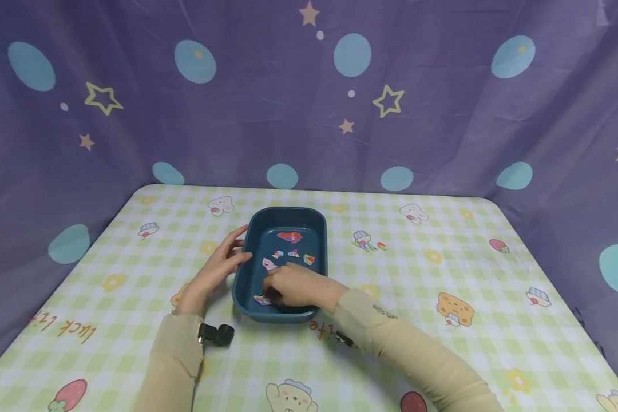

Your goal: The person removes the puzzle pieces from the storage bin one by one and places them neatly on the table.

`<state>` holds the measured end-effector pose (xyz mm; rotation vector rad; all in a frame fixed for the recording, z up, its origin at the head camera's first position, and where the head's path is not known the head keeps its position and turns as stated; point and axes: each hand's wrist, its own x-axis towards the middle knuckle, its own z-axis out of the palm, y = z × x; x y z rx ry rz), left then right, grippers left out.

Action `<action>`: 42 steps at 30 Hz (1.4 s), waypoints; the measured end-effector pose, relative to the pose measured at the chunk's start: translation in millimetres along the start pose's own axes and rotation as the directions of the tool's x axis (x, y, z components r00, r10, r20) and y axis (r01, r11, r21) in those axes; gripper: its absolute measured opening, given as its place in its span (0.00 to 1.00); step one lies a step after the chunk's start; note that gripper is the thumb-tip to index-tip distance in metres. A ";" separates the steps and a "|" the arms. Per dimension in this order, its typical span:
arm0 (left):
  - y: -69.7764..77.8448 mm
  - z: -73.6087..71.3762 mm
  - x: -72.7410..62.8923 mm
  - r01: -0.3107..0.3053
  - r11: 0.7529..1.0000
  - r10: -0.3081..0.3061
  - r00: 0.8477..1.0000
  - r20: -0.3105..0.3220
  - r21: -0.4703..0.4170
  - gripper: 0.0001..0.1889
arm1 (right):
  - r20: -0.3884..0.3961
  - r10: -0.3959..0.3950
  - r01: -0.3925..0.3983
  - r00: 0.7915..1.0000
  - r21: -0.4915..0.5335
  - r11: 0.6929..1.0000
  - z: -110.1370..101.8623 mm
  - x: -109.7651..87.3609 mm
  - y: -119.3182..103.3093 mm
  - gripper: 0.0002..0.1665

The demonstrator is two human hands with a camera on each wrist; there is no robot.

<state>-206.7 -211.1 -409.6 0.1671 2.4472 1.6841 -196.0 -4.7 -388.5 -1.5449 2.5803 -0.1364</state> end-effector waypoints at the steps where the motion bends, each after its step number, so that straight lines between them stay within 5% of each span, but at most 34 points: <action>1: -0.7 -0.4 0.3 0.000 1.000 0.000 1.000 0.000 0.003 0.34 | 0.002 0.005 -0.005 1.000 0.000 1.000 -0.1 0.3 -0.4 0.10; 19: 0.4 0.4 0.7 0.000 1.000 0.000 1.000 0.005 -0.006 0.34 | 0.048 0.089 -0.092 0.995 0.058 0.994 1.1 2.3 -0.1 0.14; 26: 21.1 1.6 -10.4 0.011 1.000 -0.011 1.000 0.019 -0.014 0.34 | 0.027 0.096 -0.097 0.995 0.053 0.994 -2.8 0.2 1.5 0.11; 32: 2.5 -1.1 2.0 0.020 1.000 -0.020 1.000 0.011 -0.013 0.34 | 0.009 0.081 -0.082 0.997 0.036 0.996 -3.5 1.4 2.8 0.06; 42: -0.9 -0.7 2.8 0.018 1.000 -0.018 1.000 0.007 -0.010 0.34 | 0.017 0.073 -0.074 0.997 0.056 0.996 -2.1 1.6 2.4 0.09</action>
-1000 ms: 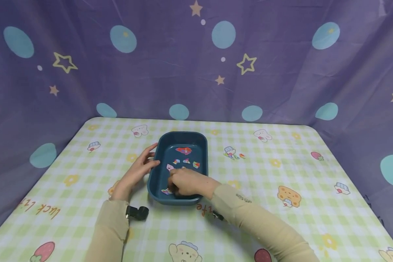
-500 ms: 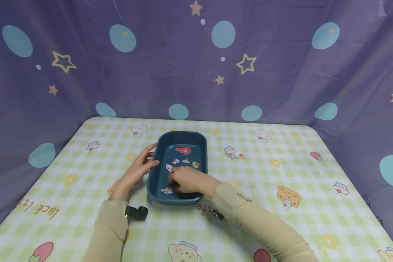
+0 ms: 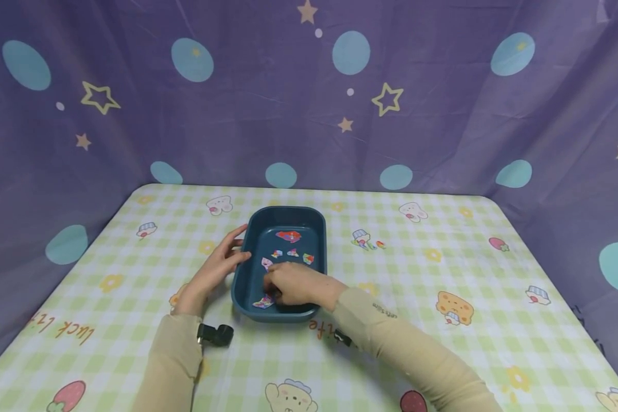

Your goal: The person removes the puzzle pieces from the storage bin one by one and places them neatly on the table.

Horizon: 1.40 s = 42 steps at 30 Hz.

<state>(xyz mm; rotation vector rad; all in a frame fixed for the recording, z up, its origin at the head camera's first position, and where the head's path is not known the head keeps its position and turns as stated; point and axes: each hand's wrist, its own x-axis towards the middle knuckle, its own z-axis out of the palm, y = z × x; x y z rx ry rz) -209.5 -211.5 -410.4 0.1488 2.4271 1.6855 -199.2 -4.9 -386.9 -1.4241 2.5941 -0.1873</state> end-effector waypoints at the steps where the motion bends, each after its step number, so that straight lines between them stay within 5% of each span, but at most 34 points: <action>1: -0.1 0.2 -0.2 -0.001 1.000 0.001 1.000 -0.003 0.004 0.34 | -0.003 -0.006 0.006 1.000 0.000 1.000 0.2 0.1 0.0 0.09; 13: -0.9 1.6 -1.4 0.012 1.000 -0.012 1.000 -0.012 0.019 0.33 | 0.024 -0.061 0.063 0.998 -0.080 0.995 -3.1 -0.1 -1.8 0.13; 26: 0.8 0.2 -2.1 -0.015 1.000 0.015 1.000 -0.003 0.007 0.33 | 0.039 -0.034 0.035 0.999 -0.024 0.999 -4.2 1.0 -0.2 0.13; 42: 7.6 2.5 -2.4 0.023 0.999 -0.023 1.000 -0.001 -0.034 0.34 | -0.134 0.031 -0.026 0.991 0.042 0.999 -27.5 -26.2 20.9 0.10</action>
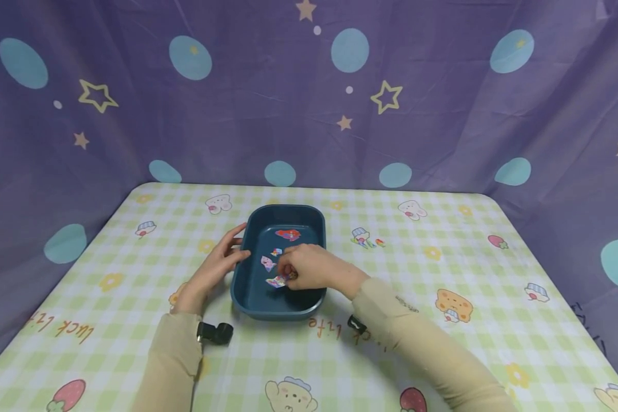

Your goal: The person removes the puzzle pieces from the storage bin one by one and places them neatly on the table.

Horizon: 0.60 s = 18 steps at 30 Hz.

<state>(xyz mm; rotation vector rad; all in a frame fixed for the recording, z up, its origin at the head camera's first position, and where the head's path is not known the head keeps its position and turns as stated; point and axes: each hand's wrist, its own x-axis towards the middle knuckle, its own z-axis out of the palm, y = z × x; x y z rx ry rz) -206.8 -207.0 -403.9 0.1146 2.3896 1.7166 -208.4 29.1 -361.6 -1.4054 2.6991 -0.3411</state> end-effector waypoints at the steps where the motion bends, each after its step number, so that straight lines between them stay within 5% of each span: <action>1: -1.1 -0.2 0.4 0.001 1.000 -0.001 1.000 -0.003 0.002 0.34 | -0.014 0.002 -0.002 1.000 -0.004 1.000 -1.8 -1.7 1.7 0.10; 18: -6.5 -1.4 3.2 0.018 1.000 -0.018 1.000 -0.009 0.019 0.34 | -0.143 0.082 -0.075 0.986 0.058 0.996 -26.1 -26.4 39.6 0.10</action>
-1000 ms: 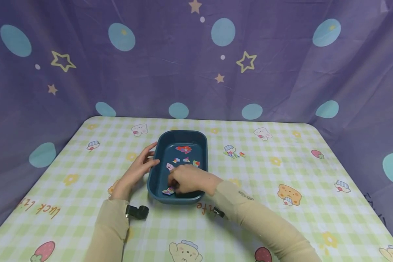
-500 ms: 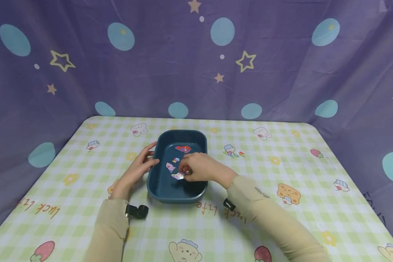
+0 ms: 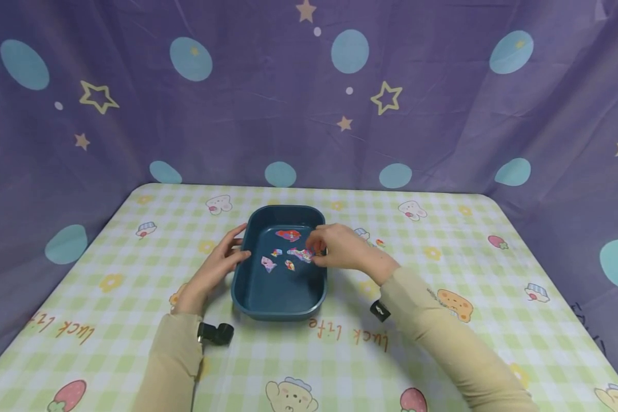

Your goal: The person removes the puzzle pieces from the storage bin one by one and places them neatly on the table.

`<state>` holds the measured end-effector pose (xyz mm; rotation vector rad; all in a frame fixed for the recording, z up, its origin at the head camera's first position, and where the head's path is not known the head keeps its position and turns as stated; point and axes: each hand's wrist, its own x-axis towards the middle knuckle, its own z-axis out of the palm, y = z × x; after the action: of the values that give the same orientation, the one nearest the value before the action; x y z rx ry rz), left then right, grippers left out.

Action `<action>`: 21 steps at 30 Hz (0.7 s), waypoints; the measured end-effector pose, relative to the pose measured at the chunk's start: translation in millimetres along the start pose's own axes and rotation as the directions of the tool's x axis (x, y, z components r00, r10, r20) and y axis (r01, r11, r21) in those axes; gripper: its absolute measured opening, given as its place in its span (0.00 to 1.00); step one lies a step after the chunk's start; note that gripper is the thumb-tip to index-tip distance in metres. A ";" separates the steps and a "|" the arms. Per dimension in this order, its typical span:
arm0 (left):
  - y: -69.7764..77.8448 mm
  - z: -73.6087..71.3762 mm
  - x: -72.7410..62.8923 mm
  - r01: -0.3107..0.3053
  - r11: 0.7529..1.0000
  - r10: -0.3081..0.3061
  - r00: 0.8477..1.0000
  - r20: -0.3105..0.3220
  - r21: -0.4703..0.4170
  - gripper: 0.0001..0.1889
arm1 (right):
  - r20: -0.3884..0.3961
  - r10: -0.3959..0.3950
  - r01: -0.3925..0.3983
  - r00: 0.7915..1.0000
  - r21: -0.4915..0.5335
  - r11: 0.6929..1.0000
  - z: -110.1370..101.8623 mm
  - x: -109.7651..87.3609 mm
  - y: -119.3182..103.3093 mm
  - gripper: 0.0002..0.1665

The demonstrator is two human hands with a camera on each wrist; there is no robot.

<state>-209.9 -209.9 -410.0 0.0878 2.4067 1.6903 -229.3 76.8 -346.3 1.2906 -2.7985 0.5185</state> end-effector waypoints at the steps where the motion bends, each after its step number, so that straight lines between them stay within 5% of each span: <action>1: 0.4 0.0 -0.3 -0.002 1.000 0.002 1.000 -0.001 0.004 0.34 | -0.007 0.004 -0.004 1.000 0.005 1.000 -1.1 -1.2 1.5 0.10; 21: 0.9 0.5 -2.0 -0.022 1.000 0.022 1.000 -0.005 0.017 0.34 | -0.141 0.091 -0.085 0.986 0.047 0.995 -7.0 -30.5 40.0 0.09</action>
<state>-208.0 -209.4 -409.0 0.1130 2.4329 1.6819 -239.7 125.6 -355.9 1.0923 -2.7496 0.6478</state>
